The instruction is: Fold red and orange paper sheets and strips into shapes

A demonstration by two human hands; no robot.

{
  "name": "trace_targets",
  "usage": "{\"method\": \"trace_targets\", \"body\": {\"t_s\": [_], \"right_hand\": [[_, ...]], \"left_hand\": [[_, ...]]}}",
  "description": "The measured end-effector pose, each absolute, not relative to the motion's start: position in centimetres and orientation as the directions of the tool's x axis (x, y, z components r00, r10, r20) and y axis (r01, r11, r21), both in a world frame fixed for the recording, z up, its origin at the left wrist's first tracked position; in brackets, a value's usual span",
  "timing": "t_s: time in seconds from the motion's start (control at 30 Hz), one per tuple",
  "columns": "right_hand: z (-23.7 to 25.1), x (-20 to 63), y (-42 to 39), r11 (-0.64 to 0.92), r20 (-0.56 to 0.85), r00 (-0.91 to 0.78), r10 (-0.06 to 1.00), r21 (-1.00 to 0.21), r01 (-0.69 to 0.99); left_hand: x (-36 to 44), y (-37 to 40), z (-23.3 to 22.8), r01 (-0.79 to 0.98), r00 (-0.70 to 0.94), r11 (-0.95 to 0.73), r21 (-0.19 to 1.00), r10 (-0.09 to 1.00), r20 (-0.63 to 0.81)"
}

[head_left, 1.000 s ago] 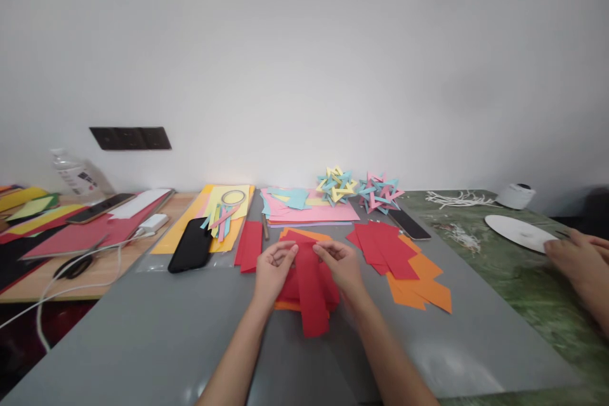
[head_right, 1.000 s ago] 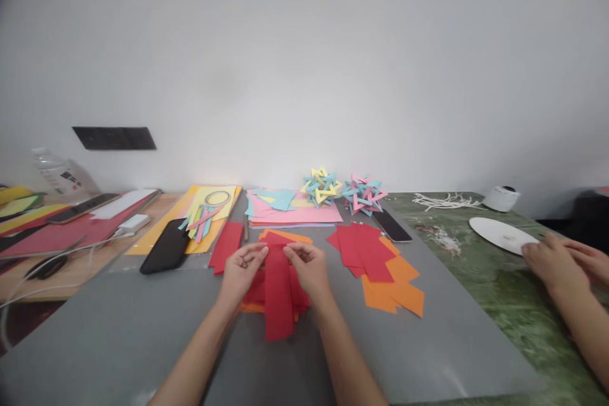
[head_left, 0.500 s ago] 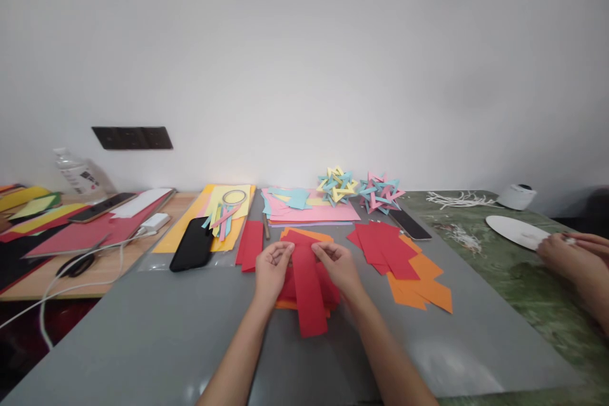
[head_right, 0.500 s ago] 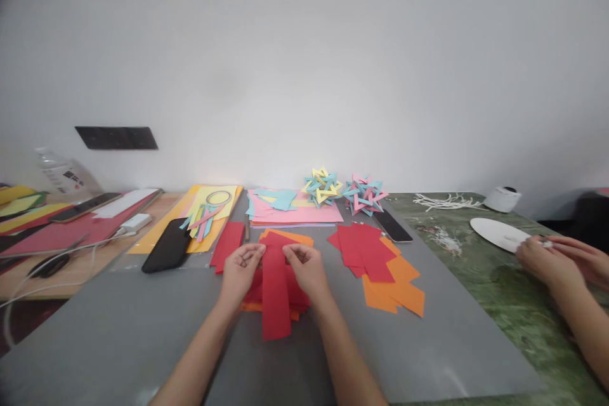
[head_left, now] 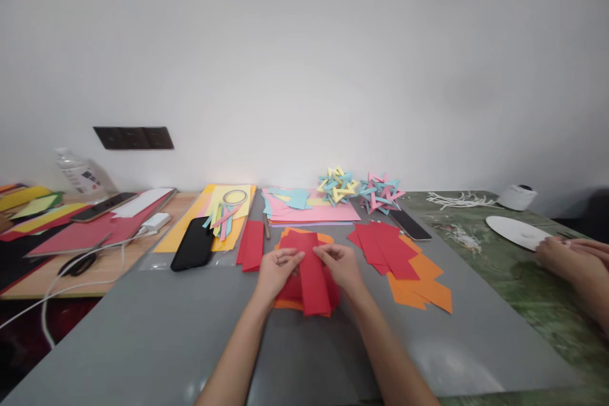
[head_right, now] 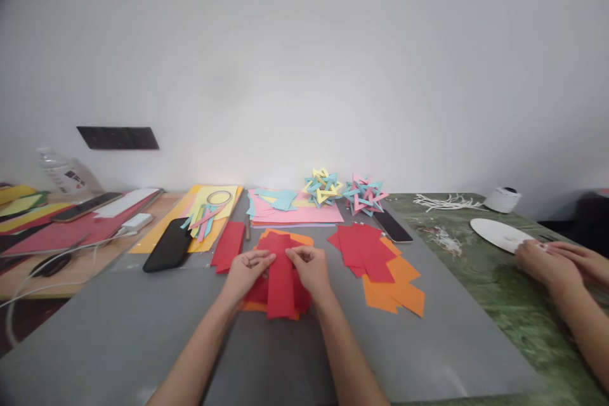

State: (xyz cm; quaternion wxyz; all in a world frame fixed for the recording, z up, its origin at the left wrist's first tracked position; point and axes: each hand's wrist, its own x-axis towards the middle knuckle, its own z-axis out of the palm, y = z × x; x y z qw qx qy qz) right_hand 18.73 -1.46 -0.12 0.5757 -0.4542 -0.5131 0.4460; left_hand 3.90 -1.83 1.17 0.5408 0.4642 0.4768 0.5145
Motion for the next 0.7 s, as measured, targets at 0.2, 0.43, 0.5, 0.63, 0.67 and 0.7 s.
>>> {"method": "trace_targets", "body": {"t_s": [0.2, 0.43, 0.5, 0.63, 0.67, 0.7], "right_hand": [[-0.21, 18.57, -1.41, 0.090, 0.092, -0.012, 0.996, -0.989, -0.121], [-0.16, 18.15, -1.64, 0.133, 0.133, 0.001, 0.991, -0.989, -0.071], [-0.18, 18.18, -1.58, 0.149, 0.146, 0.053, 0.988, -0.987, -0.060], [-0.33, 18.19, -1.40, 0.164, 0.157, 0.110, 0.981, -0.984, -0.062], [-0.39, 18.17, -1.38, 0.163, 0.156, 0.096, 0.983, -0.984, -0.075], [-0.44, 18.16, -1.37, 0.154, 0.149, 0.067, 0.987, -0.984, -0.090]], "left_hand": [[3.93, -1.87, 1.19, -0.074, -0.058, -0.032, 0.997, 0.998, 0.028], [3.84, -1.59, 0.96, -0.132, -0.110, -0.040, 0.990, 0.994, 0.025], [3.90, -1.58, 0.67, -0.146, -0.062, 0.015, 0.989, 0.998, -0.024], [3.94, -1.64, 0.32, -0.111, 0.004, 0.018, 0.994, 1.000, -0.018], [3.93, -1.63, 0.33, -0.104, -0.002, 0.002, 0.995, 1.000, -0.003], [3.90, -1.62, 0.37, -0.099, -0.015, -0.015, 0.995, 1.000, 0.014]]}}
